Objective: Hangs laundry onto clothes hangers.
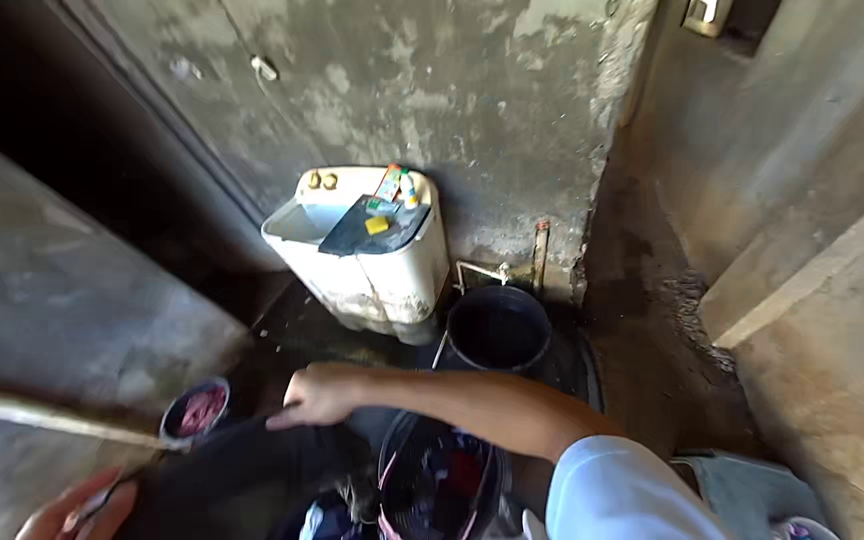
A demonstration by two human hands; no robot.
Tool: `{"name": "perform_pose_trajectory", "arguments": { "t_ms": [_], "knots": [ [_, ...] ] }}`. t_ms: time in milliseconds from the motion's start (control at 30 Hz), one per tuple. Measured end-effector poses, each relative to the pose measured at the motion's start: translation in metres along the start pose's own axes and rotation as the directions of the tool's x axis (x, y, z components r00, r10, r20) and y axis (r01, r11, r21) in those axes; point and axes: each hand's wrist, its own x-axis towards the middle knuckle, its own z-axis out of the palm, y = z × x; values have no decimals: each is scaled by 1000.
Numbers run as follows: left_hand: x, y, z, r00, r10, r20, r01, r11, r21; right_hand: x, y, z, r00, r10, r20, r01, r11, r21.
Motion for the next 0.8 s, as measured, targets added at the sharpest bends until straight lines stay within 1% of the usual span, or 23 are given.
{"name": "perform_pose_trajectory", "arguments": {
  "t_ms": [33, 100, 133, 200, 233, 267, 300, 333, 367, 400, 433, 467, 500, 533, 567, 600, 633, 667, 700, 733, 767, 800],
  "knots": [
    [0, 2, -3, 1000, 19, -14, -20, 1000, -25, 0, -4, -4, 1000, -23, -3, 23, 999, 33],
    [2, 15, -7, 987, 108, -117, -124, 982, -144, 5, -18, -8, 995, -80, -63, 91, 978, 190],
    [4, 23, -11, 974, 155, -168, -188, 961, -201, 8, -29, -10, 991, -78, -111, 109, 946, 304],
    [7, 41, -16, 948, 225, -224, -278, 929, -244, 9, -58, -29, 994, 14, -108, 50, 821, 568],
    [3, 47, -17, 943, 214, -257, -273, 936, -224, 8, -75, -40, 993, 62, -103, 22, 751, 660],
    [-6, 46, -18, 938, 172, -301, -239, 950, -203, 8, -94, -49, 990, 92, -106, 14, 688, 726],
    [-17, 34, -17, 924, 112, -364, -195, 961, -198, 8, -114, -59, 988, 96, -122, 33, 637, 770],
    [-32, 9, -13, 919, 25, -394, -109, 975, -193, 7, -132, -67, 986, 76, -150, 77, 592, 802],
    [-51, -22, -1, 921, -90, -380, 19, 982, -186, 4, -148, -73, 981, 49, -188, 131, 548, 826],
    [-73, -53, 22, 921, -231, -313, 191, 970, -152, 2, -161, -77, 972, 23, -233, 191, 500, 845],
    [-97, -82, 49, 901, -393, -180, 378, 919, -116, 3, -169, -79, 959, 12, -283, 246, 463, 852],
    [-121, -108, 80, 837, -548, -1, 543, 829, -138, 11, -172, -78, 945, -3, -328, 301, 406, 863],
    [-139, -124, 114, 744, -639, 193, 668, 716, -203, 23, -170, -77, 940, -15, -341, 326, 341, 882],
    [-152, -128, 146, 645, -643, 413, 761, 585, -279, 32, -165, -75, 937, -3, -349, 335, 285, 898],
    [-161, -124, 172, 584, -576, 571, 811, 448, -378, 32, -158, -76, 930, 22, -366, 345, 283, 895],
    [-165, -120, 188, 582, -527, 620, 812, 326, -485, 24, -152, -78, 909, 68, -410, 366, 337, 867],
    [-164, -115, 195, 606, -540, 584, 777, 243, -581, 10, -146, -81, 884, 80, -461, 398, 387, 831],
    [-158, -111, 193, 634, -576, 516, 722, 200, -663, -4, -137, -85, 872, 46, -488, 431, 403, 807],
    [-151, -112, 184, 666, -591, 455, 667, 199, -718, -22, -125, -89, 873, -23, -488, 457, 388, 800],
    [-143, -115, 171, 707, -587, 396, 619, 241, -748, -41, -113, -91, 868, -98, -486, 487, 356, 798],
    [-134, -118, 157, 750, -569, 337, 562, 279, -779, -65, -100, -91, 855, -143, -498, 516, 331, 790],
    [-125, -120, 140, 796, -536, 283, 496, 307, -812, -93, -84, -87, 833, -177, -524, 552, 332, 765]
  ]
}}
